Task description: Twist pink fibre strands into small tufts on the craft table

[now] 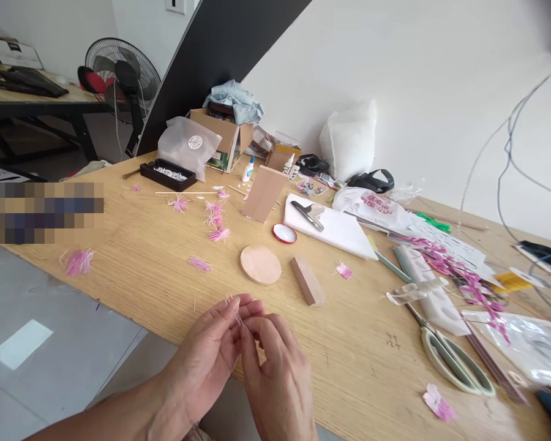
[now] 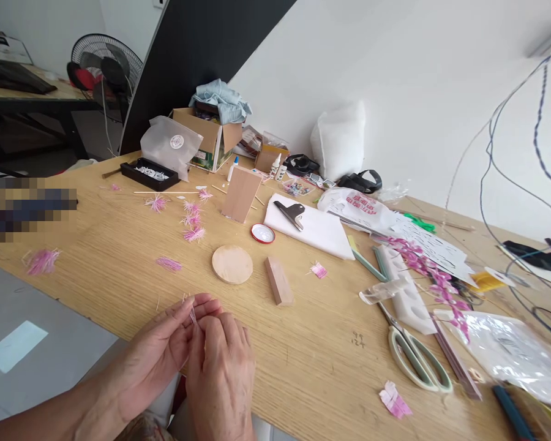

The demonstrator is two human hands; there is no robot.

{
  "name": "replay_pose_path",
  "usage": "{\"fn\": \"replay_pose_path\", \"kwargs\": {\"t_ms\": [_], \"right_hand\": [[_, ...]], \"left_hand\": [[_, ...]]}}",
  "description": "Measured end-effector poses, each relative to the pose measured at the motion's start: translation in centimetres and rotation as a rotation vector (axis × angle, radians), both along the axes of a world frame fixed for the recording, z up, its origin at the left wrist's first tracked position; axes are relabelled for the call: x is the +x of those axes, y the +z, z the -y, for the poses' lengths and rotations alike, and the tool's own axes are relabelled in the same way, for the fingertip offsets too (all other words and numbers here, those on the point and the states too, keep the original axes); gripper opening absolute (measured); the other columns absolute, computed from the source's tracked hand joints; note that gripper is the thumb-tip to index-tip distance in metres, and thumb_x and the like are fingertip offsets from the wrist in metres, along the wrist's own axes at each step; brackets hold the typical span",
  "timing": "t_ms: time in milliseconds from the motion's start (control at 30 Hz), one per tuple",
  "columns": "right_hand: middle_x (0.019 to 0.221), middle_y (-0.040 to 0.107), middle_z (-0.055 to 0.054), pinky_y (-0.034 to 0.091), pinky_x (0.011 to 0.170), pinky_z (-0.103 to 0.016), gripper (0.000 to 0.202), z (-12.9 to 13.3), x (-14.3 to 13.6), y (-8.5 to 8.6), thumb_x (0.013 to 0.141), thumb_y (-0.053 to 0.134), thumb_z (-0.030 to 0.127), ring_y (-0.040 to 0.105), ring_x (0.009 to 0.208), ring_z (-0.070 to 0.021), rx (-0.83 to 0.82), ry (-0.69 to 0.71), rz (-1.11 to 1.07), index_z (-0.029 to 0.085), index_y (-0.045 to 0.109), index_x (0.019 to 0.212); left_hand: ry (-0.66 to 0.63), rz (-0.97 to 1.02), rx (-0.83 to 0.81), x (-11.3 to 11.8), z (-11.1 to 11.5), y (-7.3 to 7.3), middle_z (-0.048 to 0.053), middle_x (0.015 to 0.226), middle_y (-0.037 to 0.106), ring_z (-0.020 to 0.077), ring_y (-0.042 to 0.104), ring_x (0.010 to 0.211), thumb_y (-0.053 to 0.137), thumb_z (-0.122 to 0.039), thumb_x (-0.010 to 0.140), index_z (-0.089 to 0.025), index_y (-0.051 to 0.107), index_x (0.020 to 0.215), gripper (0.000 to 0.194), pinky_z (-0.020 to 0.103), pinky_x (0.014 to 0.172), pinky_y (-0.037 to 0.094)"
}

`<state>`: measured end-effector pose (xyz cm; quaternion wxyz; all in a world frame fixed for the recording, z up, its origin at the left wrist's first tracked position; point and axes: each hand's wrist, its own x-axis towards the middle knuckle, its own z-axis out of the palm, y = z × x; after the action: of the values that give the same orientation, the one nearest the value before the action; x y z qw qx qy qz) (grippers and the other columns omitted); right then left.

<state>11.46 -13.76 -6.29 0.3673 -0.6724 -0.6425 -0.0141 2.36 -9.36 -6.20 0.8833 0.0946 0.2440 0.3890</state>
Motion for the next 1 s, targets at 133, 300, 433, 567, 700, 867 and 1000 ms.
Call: {"fn": "replay_pose_path", "kwargs": {"t_ms": [133,300,433,567,700,867,1000], "right_hand": [[0.065,0.056,-0.001,0.040,0.056,-0.027,0.023,0.0,-0.1,-0.1,0.085,0.040,0.018,0.053,0.059,-0.0149,-0.002,-0.002,-0.016,0.020,0.053,0.066],[0.066,0.056,-0.001,0.041,0.055,-0.027,0.022,0.1,-0.2,-0.3,0.085,0.041,0.017,0.053,0.059,-0.0152,-0.009,0.001,0.007,0.020,0.052,0.066],[0.067,0.057,-0.001,0.042,0.056,-0.027,0.018,0.4,0.2,0.0,0.084,0.043,0.018,0.054,0.061,-0.0155,-0.007,0.020,0.010,0.020,0.054,0.070],[0.073,0.057,-0.002,0.044,0.059,-0.027,0.011,0.4,1.3,1.4,0.083,0.047,0.021,0.056,0.067,-0.0160,0.012,0.002,-0.097,0.021,0.057,0.079],[0.082,0.059,-0.003,0.045,0.063,-0.027,0.009,-0.9,2.5,2.9,0.080,0.048,0.022,0.056,0.074,-0.0157,-0.090,0.048,-0.262,0.020,0.057,0.078],[0.084,0.062,-0.002,0.044,0.063,-0.027,0.010,-3.3,3.3,3.3,0.075,0.051,0.021,0.056,0.072,-0.0148,-0.428,0.187,-0.448,0.020,0.060,0.079],[0.067,0.059,0.001,0.039,0.052,-0.023,0.010,-4.5,3.4,3.5,0.073,0.051,0.021,0.052,0.058,-0.0111,-0.626,0.245,-0.529,0.018,0.061,0.073]], "left_hand": [[0.001,-0.021,0.017,-0.1,0.2,-0.1,0.010,0.098,0.066,0.0157,0.057,0.097,0.050,-0.014,0.087,-0.011,0.066,0.089,0.016,0.028,0.093,0.039],[-0.007,-0.052,0.060,-0.2,0.3,-0.1,0.009,0.096,0.067,0.0149,0.059,0.094,0.053,-0.014,0.085,-0.012,0.066,0.090,0.013,0.024,0.087,0.043],[-0.005,-0.110,0.061,-0.2,0.2,0.1,0.008,0.090,0.068,0.0136,0.061,0.086,0.053,-0.013,0.085,-0.013,0.066,0.086,0.013,0.021,0.076,0.047],[0.007,-0.106,0.065,-0.2,0.1,0.1,0.007,0.083,0.068,0.0123,0.062,0.080,0.051,-0.010,0.086,-0.013,0.066,0.082,0.016,0.023,0.078,0.047],[-0.065,-0.074,0.090,-0.2,0.1,-0.1,0.006,0.084,0.068,0.0131,0.061,0.082,0.054,-0.013,0.085,-0.013,0.067,0.082,0.014,0.027,0.085,0.045],[-0.151,-0.081,0.134,-0.1,0.6,-0.4,0.006,0.086,0.068,0.0138,0.061,0.083,0.056,-0.015,0.084,-0.015,0.068,0.086,0.012,0.028,0.083,0.044],[-0.168,-0.103,0.117,-0.1,0.8,-0.3,0.005,0.084,0.069,0.0138,0.062,0.082,0.057,-0.016,0.083,-0.015,0.068,0.084,0.011,0.029,0.084,0.043]]}}
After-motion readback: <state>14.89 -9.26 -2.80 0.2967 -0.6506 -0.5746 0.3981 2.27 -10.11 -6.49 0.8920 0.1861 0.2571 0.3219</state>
